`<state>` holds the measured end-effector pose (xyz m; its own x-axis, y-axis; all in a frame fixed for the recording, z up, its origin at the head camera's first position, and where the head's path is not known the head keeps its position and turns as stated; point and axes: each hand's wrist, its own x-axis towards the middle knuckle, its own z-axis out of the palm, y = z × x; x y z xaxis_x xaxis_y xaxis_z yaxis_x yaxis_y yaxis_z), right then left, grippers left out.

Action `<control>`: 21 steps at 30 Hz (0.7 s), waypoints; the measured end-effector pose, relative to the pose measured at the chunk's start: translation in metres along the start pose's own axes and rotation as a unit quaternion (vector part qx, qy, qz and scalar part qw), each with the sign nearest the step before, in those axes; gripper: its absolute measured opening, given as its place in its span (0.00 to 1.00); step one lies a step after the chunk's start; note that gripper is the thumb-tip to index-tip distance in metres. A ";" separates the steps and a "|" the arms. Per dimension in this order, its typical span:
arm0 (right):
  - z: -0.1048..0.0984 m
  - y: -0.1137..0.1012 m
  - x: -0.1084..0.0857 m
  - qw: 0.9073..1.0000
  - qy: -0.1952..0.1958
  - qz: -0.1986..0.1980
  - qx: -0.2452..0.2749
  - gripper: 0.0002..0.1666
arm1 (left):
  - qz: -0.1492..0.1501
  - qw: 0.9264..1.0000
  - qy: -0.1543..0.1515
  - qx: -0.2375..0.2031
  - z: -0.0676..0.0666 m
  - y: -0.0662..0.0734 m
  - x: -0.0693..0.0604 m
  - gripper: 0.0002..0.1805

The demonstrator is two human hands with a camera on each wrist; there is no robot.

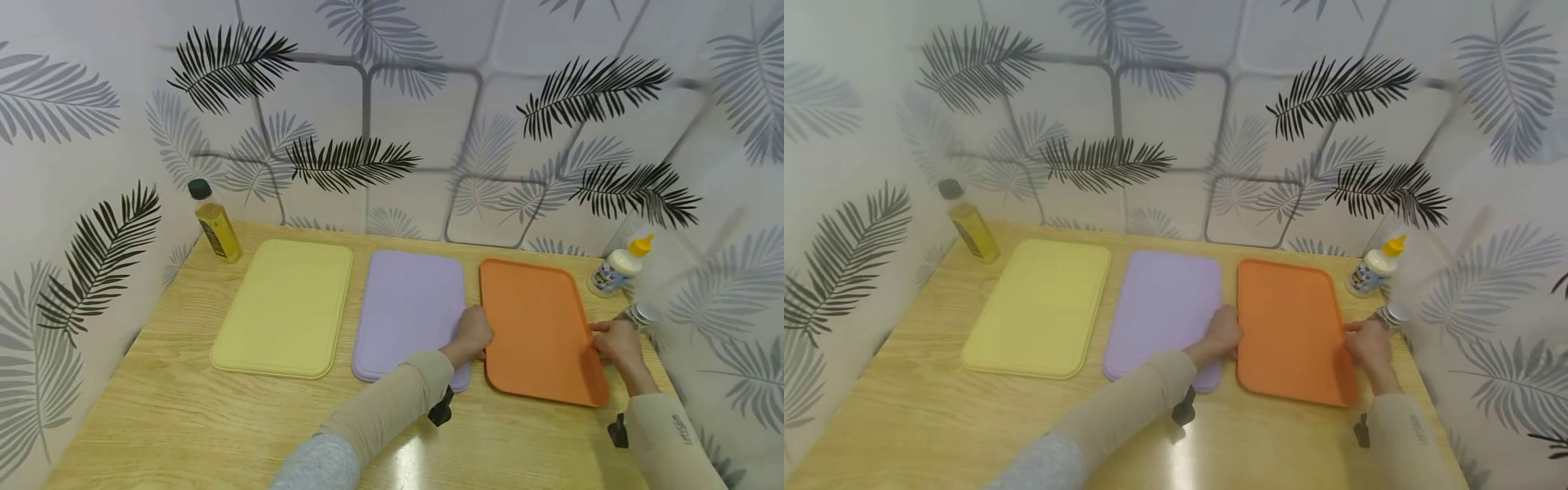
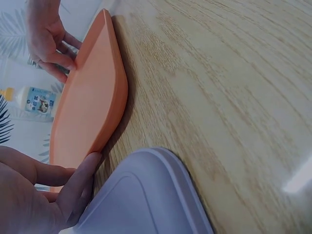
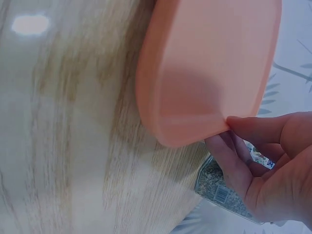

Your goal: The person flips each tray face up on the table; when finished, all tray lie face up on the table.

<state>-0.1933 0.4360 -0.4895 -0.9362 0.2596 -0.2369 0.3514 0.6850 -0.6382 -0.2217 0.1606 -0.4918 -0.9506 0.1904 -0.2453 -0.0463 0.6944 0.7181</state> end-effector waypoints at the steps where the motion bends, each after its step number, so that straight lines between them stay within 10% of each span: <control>1: 0.000 0.000 0.000 1.000 -0.001 0.001 -0.002 0.29 | -0.002 1.000 0.000 0.004 0.001 0.000 0.001 0.15; 12: 0.001 -0.002 -0.003 0.994 0.021 -0.008 -0.110 0.27 | 0.020 0.999 -0.019 -0.034 -0.009 -0.005 0.000 0.06; 21: 0.011 -0.025 -0.018 0.981 0.081 -0.045 -0.173 0.24 | 0.087 0.996 0.023 0.019 -0.067 -0.031 -0.008 0.25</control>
<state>-0.1853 0.4064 -0.4776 -0.9605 0.2732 -0.0529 0.2737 0.8928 -0.3579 -0.2335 0.0916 -0.4686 -0.9563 0.2786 -0.0886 0.1313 0.6801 0.7212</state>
